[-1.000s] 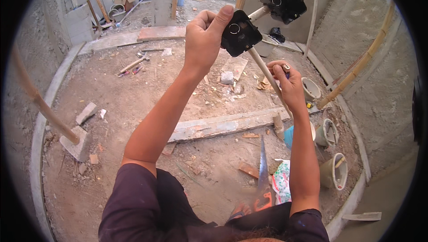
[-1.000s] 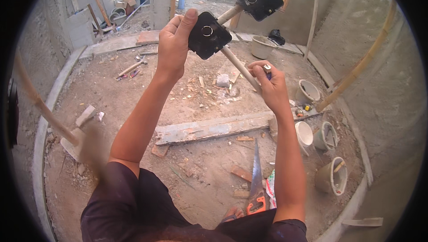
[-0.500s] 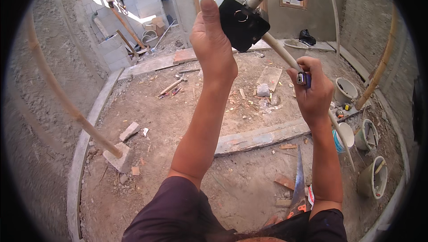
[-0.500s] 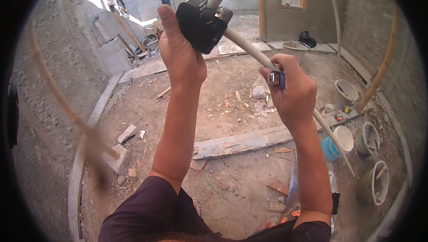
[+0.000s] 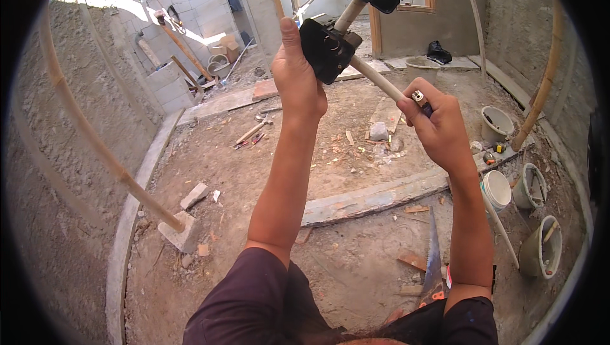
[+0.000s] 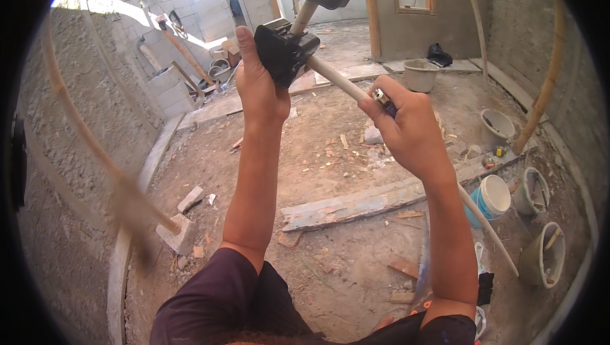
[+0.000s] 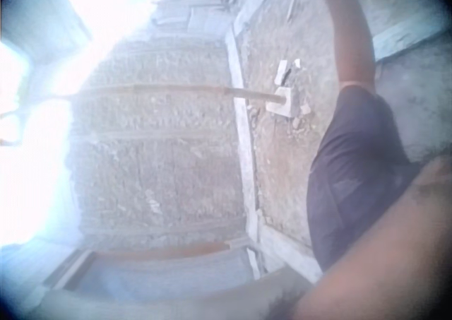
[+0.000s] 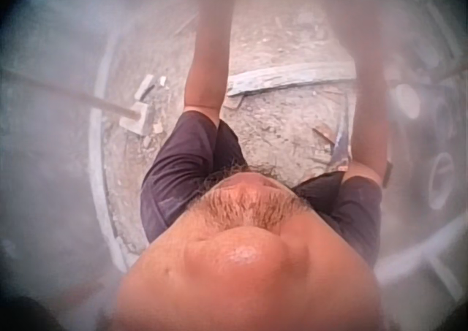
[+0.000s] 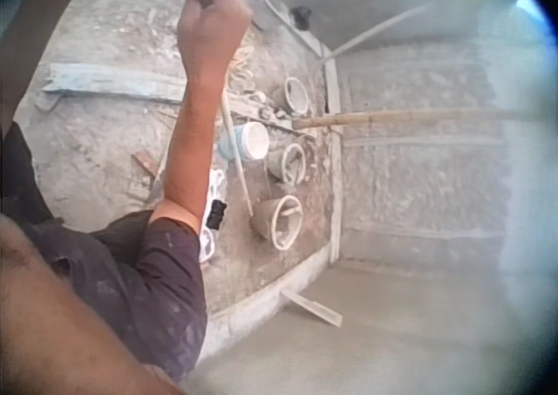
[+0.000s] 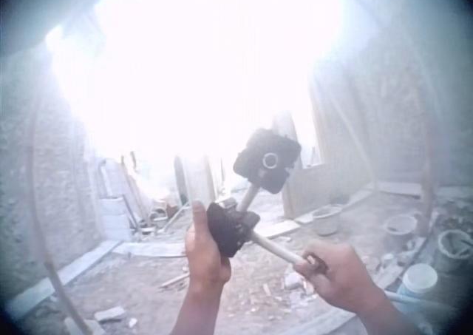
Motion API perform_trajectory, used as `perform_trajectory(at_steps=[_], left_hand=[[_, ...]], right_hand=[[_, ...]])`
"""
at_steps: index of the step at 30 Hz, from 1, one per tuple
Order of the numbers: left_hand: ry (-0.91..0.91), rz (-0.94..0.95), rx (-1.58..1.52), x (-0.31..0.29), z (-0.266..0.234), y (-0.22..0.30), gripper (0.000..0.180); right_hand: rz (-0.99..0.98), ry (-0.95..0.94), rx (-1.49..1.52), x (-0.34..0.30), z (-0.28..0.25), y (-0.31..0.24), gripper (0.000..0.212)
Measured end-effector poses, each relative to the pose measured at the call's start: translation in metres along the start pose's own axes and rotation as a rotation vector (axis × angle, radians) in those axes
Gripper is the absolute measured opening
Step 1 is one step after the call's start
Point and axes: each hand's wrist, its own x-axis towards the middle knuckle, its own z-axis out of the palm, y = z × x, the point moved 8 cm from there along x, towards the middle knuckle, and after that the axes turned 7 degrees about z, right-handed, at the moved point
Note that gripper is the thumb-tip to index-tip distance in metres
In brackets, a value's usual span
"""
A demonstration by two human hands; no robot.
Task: The person prepares an electrical junction box by using a lighter to soften and seal a small component, handles a length of pipe, and applies black tape to another junction box while working on the floor of a construction site.
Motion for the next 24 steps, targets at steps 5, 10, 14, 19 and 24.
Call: perform_trajectory(at_steps=[5,10,14,19,24], left_hand=[[0.004,-0.056,-0.094,-0.002,0.0,0.002,0.073],[-0.01,-0.073,-0.063,0.004,-0.011,-0.005,0.072],[-0.07,-0.135,-0.173,0.004,-0.013,-0.013,0.07],[0.02,-0.095,-0.112,0.004,-0.019,-0.006,0.074],[0.032,-0.127,-0.156,0.006,-0.025,-0.008,0.076]], right_hand=[[-0.219,0.219,-0.264,-0.008,0.002,-0.026,0.025],[-0.137,0.16,-0.303,-0.007,0.004,-0.036,0.026],[0.132,-0.066,-0.005,0.0,0.01,-0.017,0.028],[-0.05,0.084,-0.313,-0.005,0.014,-0.044,0.025],[-0.113,0.214,-0.464,-0.013,0.01,-0.058,0.022]])
